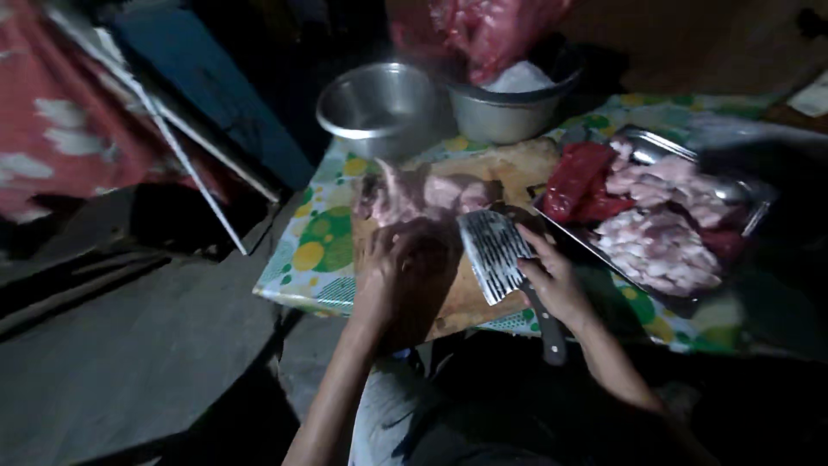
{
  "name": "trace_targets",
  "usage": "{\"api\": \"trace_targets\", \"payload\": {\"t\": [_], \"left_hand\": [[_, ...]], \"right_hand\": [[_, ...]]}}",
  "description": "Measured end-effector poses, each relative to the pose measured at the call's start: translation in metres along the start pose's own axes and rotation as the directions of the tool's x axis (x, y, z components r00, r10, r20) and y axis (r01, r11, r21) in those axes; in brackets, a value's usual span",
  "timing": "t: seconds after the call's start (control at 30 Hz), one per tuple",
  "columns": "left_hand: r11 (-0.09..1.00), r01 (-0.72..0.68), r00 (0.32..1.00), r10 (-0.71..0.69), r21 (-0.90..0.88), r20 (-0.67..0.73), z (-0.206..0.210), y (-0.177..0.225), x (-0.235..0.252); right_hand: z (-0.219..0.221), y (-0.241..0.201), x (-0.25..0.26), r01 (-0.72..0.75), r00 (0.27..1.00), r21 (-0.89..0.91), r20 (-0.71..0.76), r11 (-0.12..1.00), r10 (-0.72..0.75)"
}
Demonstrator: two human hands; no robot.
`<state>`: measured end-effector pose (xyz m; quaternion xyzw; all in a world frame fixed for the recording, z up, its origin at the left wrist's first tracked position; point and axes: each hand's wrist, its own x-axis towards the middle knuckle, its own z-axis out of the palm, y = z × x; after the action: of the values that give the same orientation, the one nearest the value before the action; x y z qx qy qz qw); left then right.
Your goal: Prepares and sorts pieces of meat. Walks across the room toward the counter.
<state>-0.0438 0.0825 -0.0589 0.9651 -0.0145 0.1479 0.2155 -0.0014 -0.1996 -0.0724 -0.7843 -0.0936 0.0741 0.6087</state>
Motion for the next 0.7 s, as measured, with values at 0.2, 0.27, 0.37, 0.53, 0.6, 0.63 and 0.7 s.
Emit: {"api": "trace_targets", "payload": {"t": [0.2, 0.27, 0.37, 0.53, 0.6, 0.63, 0.7], "left_hand": [[0.989, -0.138, 0.99, 0.139, 0.06, -0.01, 0.018, 0.01, 0.001], [0.989, -0.139, 0.99, 0.139, 0.06, -0.001, 0.024, 0.003, 0.016], [0.987, -0.096, 0.995, 0.097, 0.126, -0.004, 0.035, 0.001, 0.043], [0.969, 0.01, 0.99, -0.044, 0.245, 0.135, 0.013, 0.055, 0.062], [0.97, -0.058, 0.989, 0.024, 0.235, 0.145, 0.005, 0.081, 0.066], [0.975, -0.105, 0.985, 0.075, 0.196, 0.156, 0.003, 0.094, 0.069], [0.97, -0.203, 0.967, 0.178, 0.131, 0.181, 0.003, 0.117, 0.078]], "right_hand": [[0.001, 0.005, 0.001, -0.013, 1.0, 0.018, 0.006, 1.0, 0.013], [0.003, 0.005, 0.001, -0.015, 1.0, 0.024, -0.003, 1.0, 0.015], [0.004, 0.003, 0.001, -0.027, 1.0, 0.023, -0.013, 0.999, 0.027], [0.002, -0.003, -0.001, -0.066, 0.998, -0.043, -0.003, 0.997, 0.066], [0.002, -0.004, 0.0, -0.064, 0.998, -0.05, -0.002, 0.997, 0.064], [0.002, -0.004, 0.0, -0.056, 0.998, -0.049, -0.002, 0.997, 0.056], [0.002, -0.004, 0.0, -0.042, 0.999, -0.048, -0.004, 0.998, 0.042]]}}
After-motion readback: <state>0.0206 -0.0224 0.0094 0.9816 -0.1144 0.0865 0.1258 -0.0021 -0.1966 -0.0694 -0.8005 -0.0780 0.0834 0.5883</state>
